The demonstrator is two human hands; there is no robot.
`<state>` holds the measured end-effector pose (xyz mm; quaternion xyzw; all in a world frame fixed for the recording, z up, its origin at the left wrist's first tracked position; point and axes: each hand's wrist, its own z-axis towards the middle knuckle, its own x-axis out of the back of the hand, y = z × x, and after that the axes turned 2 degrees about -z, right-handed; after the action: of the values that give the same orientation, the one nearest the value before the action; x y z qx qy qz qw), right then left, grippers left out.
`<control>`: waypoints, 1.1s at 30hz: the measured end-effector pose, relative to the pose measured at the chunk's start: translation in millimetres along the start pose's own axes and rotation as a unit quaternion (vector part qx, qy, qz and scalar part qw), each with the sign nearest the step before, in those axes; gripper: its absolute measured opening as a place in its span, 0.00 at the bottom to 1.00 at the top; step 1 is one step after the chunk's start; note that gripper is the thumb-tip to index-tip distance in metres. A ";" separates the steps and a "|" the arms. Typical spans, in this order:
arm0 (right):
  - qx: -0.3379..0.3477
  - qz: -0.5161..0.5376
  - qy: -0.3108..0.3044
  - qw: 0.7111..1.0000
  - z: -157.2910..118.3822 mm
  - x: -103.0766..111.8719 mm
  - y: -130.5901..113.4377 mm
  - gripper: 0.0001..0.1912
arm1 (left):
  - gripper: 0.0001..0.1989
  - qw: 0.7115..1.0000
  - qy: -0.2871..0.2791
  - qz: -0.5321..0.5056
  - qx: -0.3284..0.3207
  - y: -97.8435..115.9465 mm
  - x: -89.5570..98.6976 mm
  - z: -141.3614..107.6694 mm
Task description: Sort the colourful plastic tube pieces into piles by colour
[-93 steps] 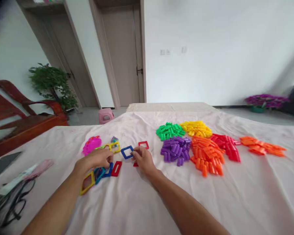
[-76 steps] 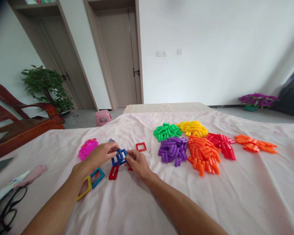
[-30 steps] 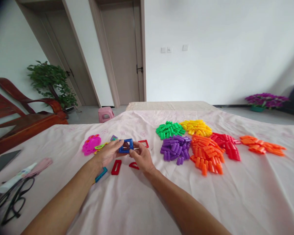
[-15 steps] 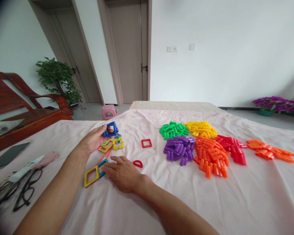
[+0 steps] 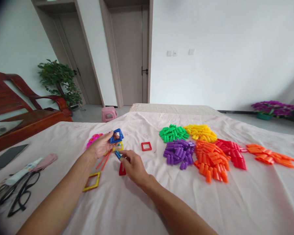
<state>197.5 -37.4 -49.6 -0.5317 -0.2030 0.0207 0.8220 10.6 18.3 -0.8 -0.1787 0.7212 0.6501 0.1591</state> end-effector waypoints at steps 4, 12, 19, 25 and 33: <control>-0.125 0.225 0.082 0.963 10.9 10.7 7.5 0.22 | 0.14 0.999 0.024 0.015 0.044 -23.4 -6.0 4.2; -0.171 0.370 0.143 0.902 12.8 21.7 15.1 0.24 | 0.16 0.997 -0.006 0.015 0.080 -50.5 -24.7 -5.8; -0.190 0.335 0.186 0.904 15.6 22.1 21.8 0.25 | 0.22 0.996 0.006 0.025 0.087 -61.3 -34.4 -12.1; -0.185 0.248 0.181 0.933 13.6 20.3 28.0 0.23 | 0.21 0.994 -0.053 0.067 0.061 -62.0 -38.0 -20.3; 0.106 -0.293 0.106 0.944 7.1 36.3 11.1 0.43 | 0.16 0.984 -0.030 0.173 0.034 -55.3 -43.5 -23.9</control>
<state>230.3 -17.4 -45.7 -0.3573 -0.2585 -0.2558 0.8603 74.9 -8.2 -26.9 -0.0256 0.7575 0.6483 0.0718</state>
